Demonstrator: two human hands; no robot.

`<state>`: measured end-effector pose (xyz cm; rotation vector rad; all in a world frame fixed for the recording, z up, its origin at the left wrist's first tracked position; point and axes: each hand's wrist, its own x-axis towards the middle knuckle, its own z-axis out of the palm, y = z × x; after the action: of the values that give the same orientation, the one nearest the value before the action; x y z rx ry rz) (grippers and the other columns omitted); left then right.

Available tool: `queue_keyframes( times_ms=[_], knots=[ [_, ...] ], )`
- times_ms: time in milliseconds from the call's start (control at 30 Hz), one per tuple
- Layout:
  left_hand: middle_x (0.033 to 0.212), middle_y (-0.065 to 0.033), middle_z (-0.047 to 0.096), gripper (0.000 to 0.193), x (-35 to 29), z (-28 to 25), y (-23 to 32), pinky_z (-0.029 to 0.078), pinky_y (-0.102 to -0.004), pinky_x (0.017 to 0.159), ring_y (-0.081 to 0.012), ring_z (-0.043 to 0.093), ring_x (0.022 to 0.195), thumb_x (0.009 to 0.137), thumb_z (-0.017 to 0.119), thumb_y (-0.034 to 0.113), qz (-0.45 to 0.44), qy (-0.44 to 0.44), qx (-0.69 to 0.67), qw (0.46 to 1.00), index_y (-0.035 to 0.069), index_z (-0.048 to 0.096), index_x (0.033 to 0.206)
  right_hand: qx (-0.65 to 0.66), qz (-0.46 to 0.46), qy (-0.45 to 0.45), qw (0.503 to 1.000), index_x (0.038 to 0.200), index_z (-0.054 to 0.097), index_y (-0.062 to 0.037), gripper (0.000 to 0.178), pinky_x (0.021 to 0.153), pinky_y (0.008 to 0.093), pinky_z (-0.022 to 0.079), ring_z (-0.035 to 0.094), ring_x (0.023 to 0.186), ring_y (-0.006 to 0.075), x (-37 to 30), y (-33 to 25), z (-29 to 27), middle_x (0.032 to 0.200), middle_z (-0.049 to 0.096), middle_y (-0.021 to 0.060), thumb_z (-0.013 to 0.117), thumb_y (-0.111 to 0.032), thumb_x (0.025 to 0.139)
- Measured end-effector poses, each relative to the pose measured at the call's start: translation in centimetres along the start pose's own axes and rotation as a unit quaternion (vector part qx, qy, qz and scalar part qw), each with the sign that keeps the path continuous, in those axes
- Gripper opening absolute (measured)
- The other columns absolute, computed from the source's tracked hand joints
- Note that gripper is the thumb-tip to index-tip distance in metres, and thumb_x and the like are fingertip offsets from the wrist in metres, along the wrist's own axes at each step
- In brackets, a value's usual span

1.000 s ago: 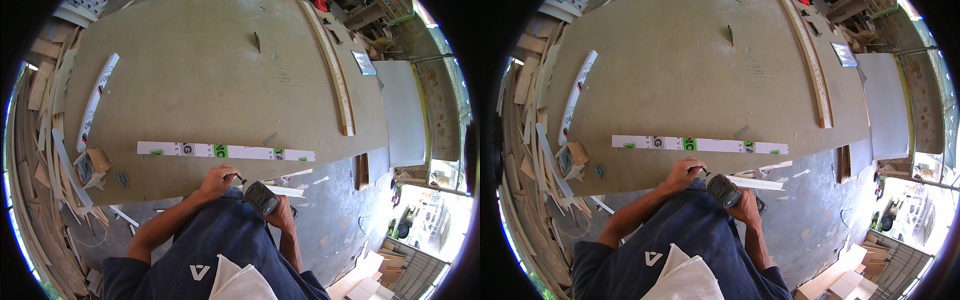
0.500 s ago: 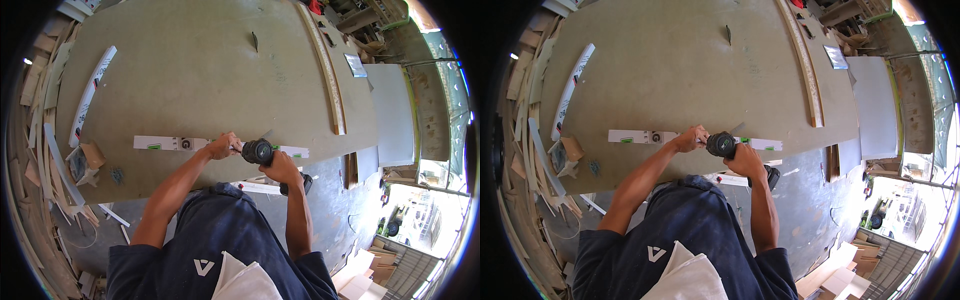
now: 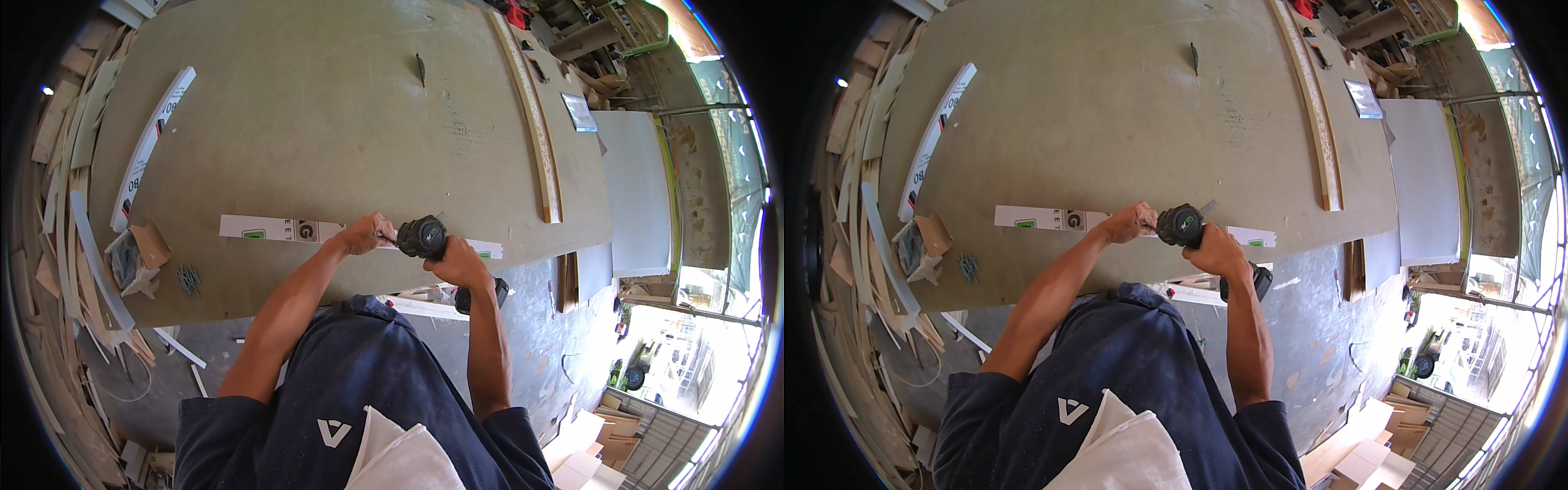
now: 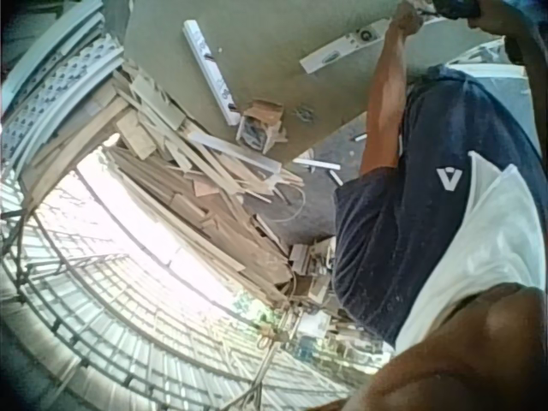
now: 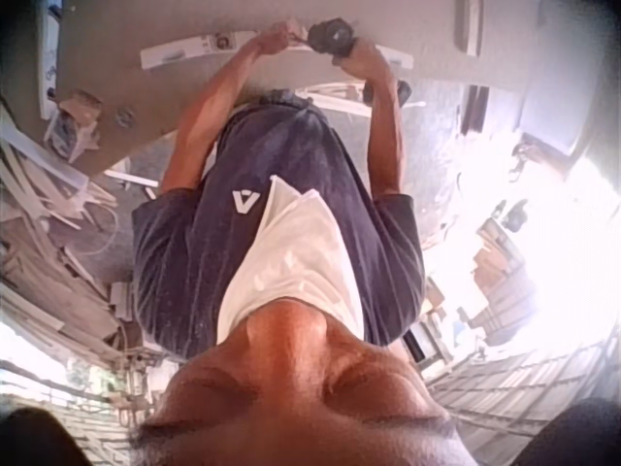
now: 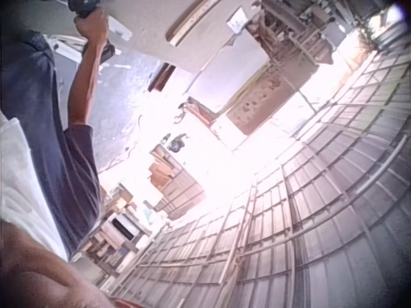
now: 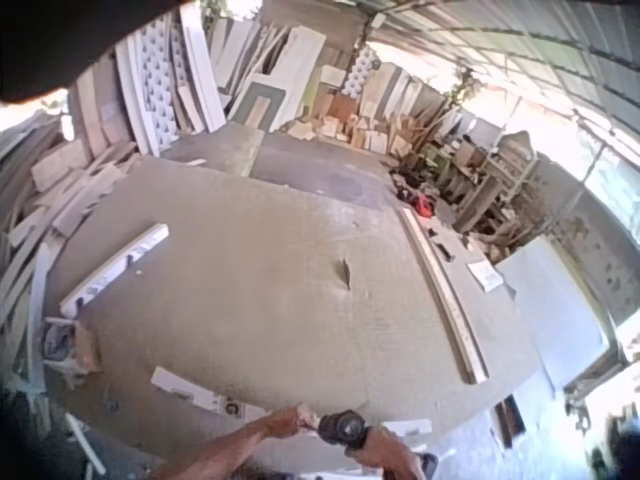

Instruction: The person walks to a workbench in a cluttered workshop and uses a cordless drill to drive screws into a long white plastic strip, securing it to a large flat board. The person repeatedly picks up screws and aligns the strip before drilling.

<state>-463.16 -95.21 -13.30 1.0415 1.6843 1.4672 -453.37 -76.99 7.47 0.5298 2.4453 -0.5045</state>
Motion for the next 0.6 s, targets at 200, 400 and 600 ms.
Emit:
queue_keyframes(
  times_ms=[200, 400, 600],
  knots=[
    [0.090, -0.0087, 0.072, 0.012, 0.0, -0.4, 1.1, 0.051, -0.0362, 0.088, -0.0243, 0.064, 0.094, 0.082, 0.078, 0.003, 0.006, -0.004, 0.021, 1.000, 0.006, 0.079, 0.094, -0.002, 0.005, -0.001, 1.000, 0.101, 0.071, 0.0073, 0.047, 0.093, 0.0479, 0.054, 0.069, 0.104, 0.0439, -0.1, -0.2, 0.2, 0.103, 0.071, 0.0300, 0.074, -0.029, 0.072],
    [0.094, -0.0102, 0.075, 0.014, -0.1, -0.4, 0.8, 0.055, -0.0369, 0.086, -0.0259, 0.067, 0.095, 0.081, 0.079, 0.002, 0.027, 0.002, 0.063, 0.998, 0.005, 0.080, 0.095, -0.003, 0.006, -0.001, 1.000, 0.099, 0.072, 0.0065, 0.044, 0.093, 0.0477, 0.054, 0.069, 0.103, 0.0434, -0.5, -0.7, 0.1, 0.101, 0.072, 0.0294, 0.074, -0.028, 0.072],
    [0.091, -0.0049, 0.072, 0.014, -0.3, -0.4, 0.9, 0.049, -0.0374, 0.093, -0.0242, 0.062, 0.097, 0.079, 0.077, 0.001, 0.019, 0.001, 0.057, 0.998, 0.007, 0.079, 0.092, 0.013, -0.015, -0.020, 1.000, 0.099, 0.072, 0.0059, 0.042, 0.088, 0.0487, 0.056, 0.070, 0.098, 0.0446, -0.4, -0.3, 0.5, 0.099, 0.072, 0.0299, 0.074, -0.025, 0.071]
  ],
)
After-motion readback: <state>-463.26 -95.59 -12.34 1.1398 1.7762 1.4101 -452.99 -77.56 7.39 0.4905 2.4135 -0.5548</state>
